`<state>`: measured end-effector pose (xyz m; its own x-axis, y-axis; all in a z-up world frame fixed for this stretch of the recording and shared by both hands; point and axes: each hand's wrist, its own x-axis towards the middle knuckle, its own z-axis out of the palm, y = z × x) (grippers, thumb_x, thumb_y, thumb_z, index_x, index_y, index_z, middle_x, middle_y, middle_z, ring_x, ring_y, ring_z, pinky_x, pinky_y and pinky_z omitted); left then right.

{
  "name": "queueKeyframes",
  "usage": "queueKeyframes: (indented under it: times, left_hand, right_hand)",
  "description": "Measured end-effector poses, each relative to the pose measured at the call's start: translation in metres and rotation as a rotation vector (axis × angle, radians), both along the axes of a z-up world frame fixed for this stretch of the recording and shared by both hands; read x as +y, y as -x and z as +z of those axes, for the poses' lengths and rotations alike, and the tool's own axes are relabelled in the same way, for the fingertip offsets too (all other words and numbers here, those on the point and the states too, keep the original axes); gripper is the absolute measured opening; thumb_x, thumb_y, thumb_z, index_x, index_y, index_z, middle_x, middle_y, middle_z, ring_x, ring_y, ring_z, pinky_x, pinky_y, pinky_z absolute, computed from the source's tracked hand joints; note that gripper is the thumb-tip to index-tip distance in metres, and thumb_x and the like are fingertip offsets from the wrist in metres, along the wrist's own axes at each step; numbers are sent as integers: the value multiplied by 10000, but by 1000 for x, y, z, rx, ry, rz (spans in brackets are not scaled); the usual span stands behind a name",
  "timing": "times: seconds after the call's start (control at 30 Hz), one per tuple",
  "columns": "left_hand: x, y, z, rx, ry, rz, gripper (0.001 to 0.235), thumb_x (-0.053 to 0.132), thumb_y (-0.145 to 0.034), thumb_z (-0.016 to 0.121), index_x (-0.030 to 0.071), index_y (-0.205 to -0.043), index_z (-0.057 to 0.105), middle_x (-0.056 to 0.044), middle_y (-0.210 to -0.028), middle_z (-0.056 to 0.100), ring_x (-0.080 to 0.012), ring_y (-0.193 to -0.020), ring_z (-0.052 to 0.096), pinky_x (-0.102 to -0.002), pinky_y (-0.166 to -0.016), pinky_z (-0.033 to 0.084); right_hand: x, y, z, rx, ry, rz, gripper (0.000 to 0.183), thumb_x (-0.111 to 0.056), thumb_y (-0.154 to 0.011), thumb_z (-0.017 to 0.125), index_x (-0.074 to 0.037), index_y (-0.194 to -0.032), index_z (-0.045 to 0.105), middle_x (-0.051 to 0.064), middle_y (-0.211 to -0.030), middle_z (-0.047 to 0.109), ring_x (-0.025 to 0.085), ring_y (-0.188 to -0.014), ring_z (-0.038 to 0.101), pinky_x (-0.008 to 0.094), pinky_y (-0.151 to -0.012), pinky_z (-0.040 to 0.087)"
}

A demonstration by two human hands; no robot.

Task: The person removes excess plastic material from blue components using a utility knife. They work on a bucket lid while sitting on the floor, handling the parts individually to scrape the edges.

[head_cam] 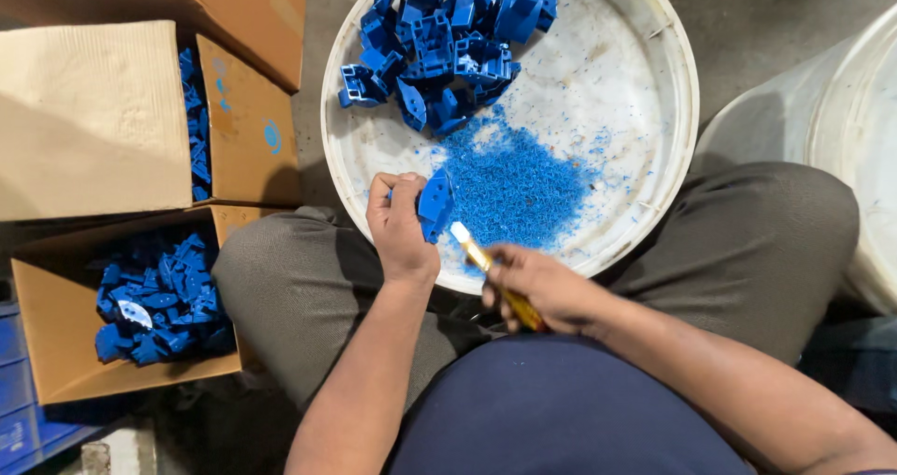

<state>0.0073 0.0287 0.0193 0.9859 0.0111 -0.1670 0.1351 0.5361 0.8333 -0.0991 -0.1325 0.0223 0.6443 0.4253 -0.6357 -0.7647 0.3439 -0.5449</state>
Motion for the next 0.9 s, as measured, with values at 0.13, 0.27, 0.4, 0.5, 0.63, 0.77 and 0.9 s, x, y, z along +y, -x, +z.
queueKeyframes:
  times: [0.13, 0.27, 0.4, 0.5, 0.63, 0.77, 0.9]
  left_hand:
    - [5, 1, -8, 14, -69, -3, 197, 3, -966, 603, 59, -802, 510, -35, -822, 580, -69, -697, 483, -234, -621, 424]
    - [2, 2, -5, 35, -80, -52, 179, -14, -941, 582, 54, -795, 502, -33, -827, 566, -75, -697, 471, -239, -621, 411]
    - [1, 4, -2, -28, -124, -108, 177, -11, -948, 572, 50, -804, 488, -38, -823, 556, -82, -717, 460, -251, -646, 404]
    - [1, 6, -2, -73, -182, -122, 162, 0, -949, 562, 44, -809, 491, -43, -835, 574, -92, -743, 477, -261, -687, 422]
    - [0, 8, -2, -68, -202, -133, 167, 5, -958, 563, 40, -811, 493, -37, -826, 566, -91, -742, 464, -261, -680, 409]
    - [0, 9, -3, -92, -266, -151, 153, 8, -956, 568, 33, -816, 514, -29, -827, 569, -87, -762, 473, -256, -707, 421]
    - [-1, 8, -3, -66, -226, -133, 163, 7, -945, 570, 44, -799, 508, -24, -818, 572, -91, -756, 489, -263, -708, 433]
  right_hand:
    - [-21, -12, 5, -344, 316, 12, 414, -272, -1037, 479, -57, -1389, 513, 32, -697, 651, 97, -528, 593, 263, -488, 502]
    - [-22, -17, 17, -437, 521, 140, 392, -265, -1016, 512, -68, -1344, 595, -1, -579, 577, 89, -467, 531, 273, -444, 447]
    - [-19, -21, 25, -564, 641, 184, 365, -244, -1006, 533, -67, -1310, 630, -8, -575, 566, 75, -482, 541, 272, -464, 458]
    - [-20, -22, 27, -587, 655, 218, 370, -234, -1003, 537, -70, -1316, 648, -6, -572, 554, 81, -483, 526, 286, -461, 452]
    - [-22, -22, 28, -527, 668, 291, 395, -247, -992, 529, -83, -1335, 634, -3, -533, 546, 86, -444, 528, 289, -443, 457]
    - [-22, -23, 28, -505, 625, 337, 413, -263, -997, 523, -81, -1355, 615, -4, -519, 544, 76, -427, 520, 284, -432, 454]
    - [-27, -23, 32, -478, 574, 312, 395, -264, -999, 543, -103, -1349, 632, 45, -545, 557, 118, -453, 519, 318, -449, 453]
